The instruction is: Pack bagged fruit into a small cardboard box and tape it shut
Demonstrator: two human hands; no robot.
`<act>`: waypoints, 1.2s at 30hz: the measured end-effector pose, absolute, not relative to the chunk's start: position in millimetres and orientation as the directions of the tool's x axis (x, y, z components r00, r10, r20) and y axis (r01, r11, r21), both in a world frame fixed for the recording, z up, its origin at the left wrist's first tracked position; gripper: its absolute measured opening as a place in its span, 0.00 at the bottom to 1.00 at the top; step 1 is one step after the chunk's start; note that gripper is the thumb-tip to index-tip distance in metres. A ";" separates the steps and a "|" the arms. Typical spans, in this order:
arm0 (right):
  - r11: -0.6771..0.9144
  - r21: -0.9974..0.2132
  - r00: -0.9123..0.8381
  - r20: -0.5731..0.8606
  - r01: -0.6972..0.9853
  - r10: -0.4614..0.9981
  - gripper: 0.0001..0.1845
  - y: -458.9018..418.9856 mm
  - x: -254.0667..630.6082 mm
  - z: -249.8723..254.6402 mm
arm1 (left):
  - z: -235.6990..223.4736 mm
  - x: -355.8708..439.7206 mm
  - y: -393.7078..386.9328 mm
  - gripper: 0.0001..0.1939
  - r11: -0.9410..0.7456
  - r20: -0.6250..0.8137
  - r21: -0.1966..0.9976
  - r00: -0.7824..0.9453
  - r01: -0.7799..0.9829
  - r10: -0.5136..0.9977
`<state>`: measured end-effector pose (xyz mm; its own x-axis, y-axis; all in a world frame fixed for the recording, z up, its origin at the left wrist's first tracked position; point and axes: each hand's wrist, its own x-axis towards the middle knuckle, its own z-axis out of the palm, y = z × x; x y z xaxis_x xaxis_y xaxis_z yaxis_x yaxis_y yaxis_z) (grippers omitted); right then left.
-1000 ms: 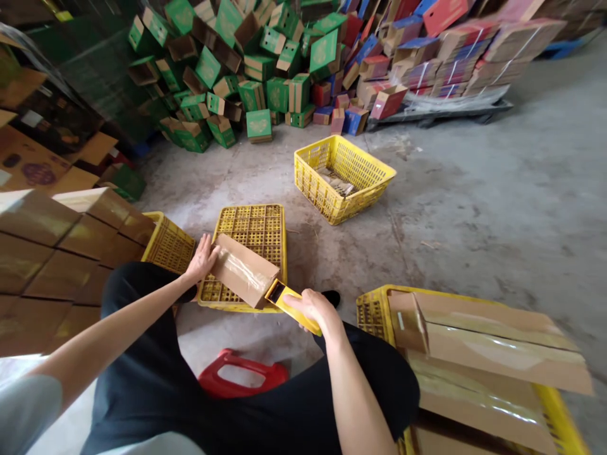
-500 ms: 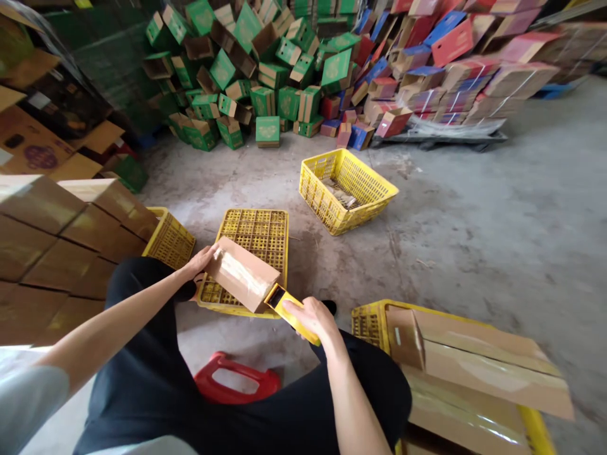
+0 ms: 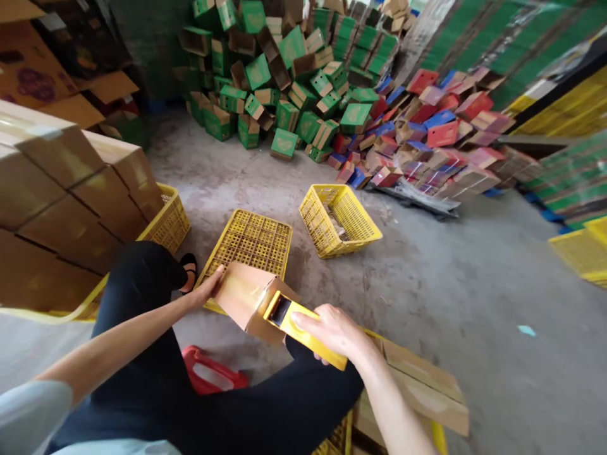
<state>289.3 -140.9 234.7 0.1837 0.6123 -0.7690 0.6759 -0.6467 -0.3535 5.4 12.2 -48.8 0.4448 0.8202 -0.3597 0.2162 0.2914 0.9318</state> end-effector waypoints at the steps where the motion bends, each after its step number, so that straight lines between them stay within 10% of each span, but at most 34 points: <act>1: -0.652 -0.354 0.183 -0.773 0.670 0.607 0.29 -136.2 282.8 236.0 | -50.7 6.0 10.4 0.50 0.283 -0.349 0.936 0.437 0.211 0.829; 10: -0.634 -0.501 0.106 -0.729 0.589 0.676 0.32 -55.9 233.5 216.5 | 26.9 -17.6 46.4 0.38 0.022 -0.029 1.000 0.434 0.021 0.900; 15: -0.680 -0.443 0.183 -0.744 0.585 0.642 0.31 -15.7 225.2 218.3 | 98.1 -24.8 66.2 0.34 -0.427 0.341 0.903 0.684 -0.047 0.645; 27: -0.669 -0.500 0.180 -0.712 0.550 0.679 0.31 -52.4 233.8 215.0 | 99.5 4.7 56.8 0.58 -0.827 0.342 0.553 0.877 0.102 0.337; 36: -0.646 -0.552 0.141 -0.693 0.527 0.707 0.37 -74.2 242.3 206.6 | 104.8 13.8 52.2 0.58 -0.884 0.325 0.444 0.893 0.147 0.312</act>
